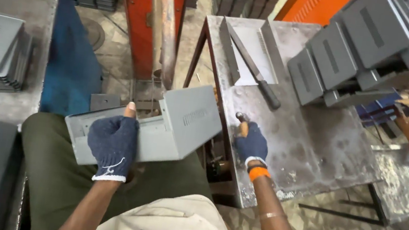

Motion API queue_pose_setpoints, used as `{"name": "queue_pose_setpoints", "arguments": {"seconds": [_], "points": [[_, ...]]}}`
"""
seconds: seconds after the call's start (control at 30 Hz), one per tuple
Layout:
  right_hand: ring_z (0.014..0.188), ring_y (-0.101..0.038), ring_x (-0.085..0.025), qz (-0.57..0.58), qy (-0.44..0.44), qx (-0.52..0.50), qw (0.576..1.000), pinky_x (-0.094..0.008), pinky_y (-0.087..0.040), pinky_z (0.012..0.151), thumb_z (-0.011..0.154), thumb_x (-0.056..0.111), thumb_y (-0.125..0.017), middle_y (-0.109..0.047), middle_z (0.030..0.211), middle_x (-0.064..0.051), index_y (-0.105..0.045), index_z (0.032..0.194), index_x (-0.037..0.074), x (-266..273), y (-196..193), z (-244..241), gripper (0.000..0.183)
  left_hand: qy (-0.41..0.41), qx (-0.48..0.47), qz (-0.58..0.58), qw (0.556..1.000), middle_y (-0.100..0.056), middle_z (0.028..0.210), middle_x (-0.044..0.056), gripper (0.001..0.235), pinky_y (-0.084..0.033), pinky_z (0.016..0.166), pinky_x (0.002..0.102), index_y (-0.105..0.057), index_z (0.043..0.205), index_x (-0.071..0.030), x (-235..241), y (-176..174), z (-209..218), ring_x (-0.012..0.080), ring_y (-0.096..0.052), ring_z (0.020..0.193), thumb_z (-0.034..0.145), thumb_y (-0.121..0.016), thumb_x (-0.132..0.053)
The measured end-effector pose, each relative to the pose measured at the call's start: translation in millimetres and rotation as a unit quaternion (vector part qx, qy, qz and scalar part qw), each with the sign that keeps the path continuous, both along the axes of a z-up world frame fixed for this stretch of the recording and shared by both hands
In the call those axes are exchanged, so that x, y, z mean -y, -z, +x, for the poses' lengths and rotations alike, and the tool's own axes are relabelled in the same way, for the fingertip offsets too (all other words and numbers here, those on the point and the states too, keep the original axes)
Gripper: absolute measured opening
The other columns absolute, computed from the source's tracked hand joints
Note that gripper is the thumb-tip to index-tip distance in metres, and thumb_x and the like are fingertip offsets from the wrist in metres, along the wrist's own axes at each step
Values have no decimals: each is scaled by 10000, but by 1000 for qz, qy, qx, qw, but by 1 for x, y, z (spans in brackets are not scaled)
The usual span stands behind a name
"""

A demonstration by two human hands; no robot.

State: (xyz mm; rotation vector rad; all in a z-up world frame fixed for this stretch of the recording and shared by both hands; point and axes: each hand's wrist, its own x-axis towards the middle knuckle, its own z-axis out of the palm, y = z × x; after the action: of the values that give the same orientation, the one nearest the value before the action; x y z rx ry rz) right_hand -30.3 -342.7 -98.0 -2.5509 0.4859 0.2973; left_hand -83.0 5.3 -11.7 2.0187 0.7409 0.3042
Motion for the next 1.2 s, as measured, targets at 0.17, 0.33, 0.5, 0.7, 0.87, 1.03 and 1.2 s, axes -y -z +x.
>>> {"name": "queue_pose_setpoints", "arguments": {"seconds": [0.17, 0.33, 0.5, 0.7, 0.87, 1.03, 1.2], "points": [[1062, -674, -400, -181, -35, 170, 968, -501, -564, 936, 844, 103, -629, -690, 1067, -176, -683, 1222, 62, -10, 1, 38, 384, 44, -7, 16, 999, -609, 529, 125, 616, -522, 686, 428, -701, 556, -123, -10, -1, 8, 412, -670, 675, 923, -717, -617], [987, -601, -276, 180, 8, 272, 945, -407, -509, 912, 920, 264, -703, -651, 1005, -107, -646, 1357, 149, -73, -108, 9, 455, 147, 28, 140, 979, -602, 501, 109, 610, -504, 629, 382, -696, 523, -169, -25, -41, 30, 394, -676, 653, 965, -675, -589], [1085, -613, -164, 572, -175, 203, 775, -351, -542, 976, 845, 144, -764, -633, 1334, -94, -472, 1527, 128, -144, -148, -15, 742, 265, 82, 286, 917, -611, 544, 109, 484, -508, 618, 410, -700, 572, -208, -43, -90, 78, 380, -666, 664, 882, -704, -580], [1270, -549, -230, 596, -248, 214, 733, -469, -498, 1080, 830, 112, -844, -509, 1493, -149, -363, 1573, 104, -163, -149, 20, 885, 348, 60, 367, 861, -682, 654, 182, 388, -534, 696, 485, -780, 688, -208, -49, -125, 122, 438, -702, 785, 864, -644, -526], [1253, -555, -198, 582, -222, 224, 750, -460, -493, 1101, 804, 133, -875, -543, 1463, -130, -412, 1541, 115, -169, -148, 29, 871, 339, 79, 388, 854, -654, 618, 197, 382, -540, 635, 466, -769, 693, -176, -47, -124, 127, 444, -695, 716, 889, -637, -476], [1108, -642, -160, 531, -198, 212, 796, -373, -547, 1016, 728, 288, -916, -655, 1282, -99, -464, 1503, 144, -164, -124, 40, 909, 335, 106, 383, 854, -643, 605, 215, 359, -525, 610, 481, -765, 693, -161, -50, -112, 134, 459, -689, 690, 885, -660, -447], [1090, -648, -197, 614, -183, 227, 733, -381, -602, 940, 681, 173, -957, -654, 1233, -142, -501, 1419, 81, -161, -113, 52, 873, 305, 175, 403, 845, -595, 543, 191, 347, -500, 547, 471, -730, 651, -164, -52, -98, 138, 435, -658, 594, 893, -665, -405]]}}
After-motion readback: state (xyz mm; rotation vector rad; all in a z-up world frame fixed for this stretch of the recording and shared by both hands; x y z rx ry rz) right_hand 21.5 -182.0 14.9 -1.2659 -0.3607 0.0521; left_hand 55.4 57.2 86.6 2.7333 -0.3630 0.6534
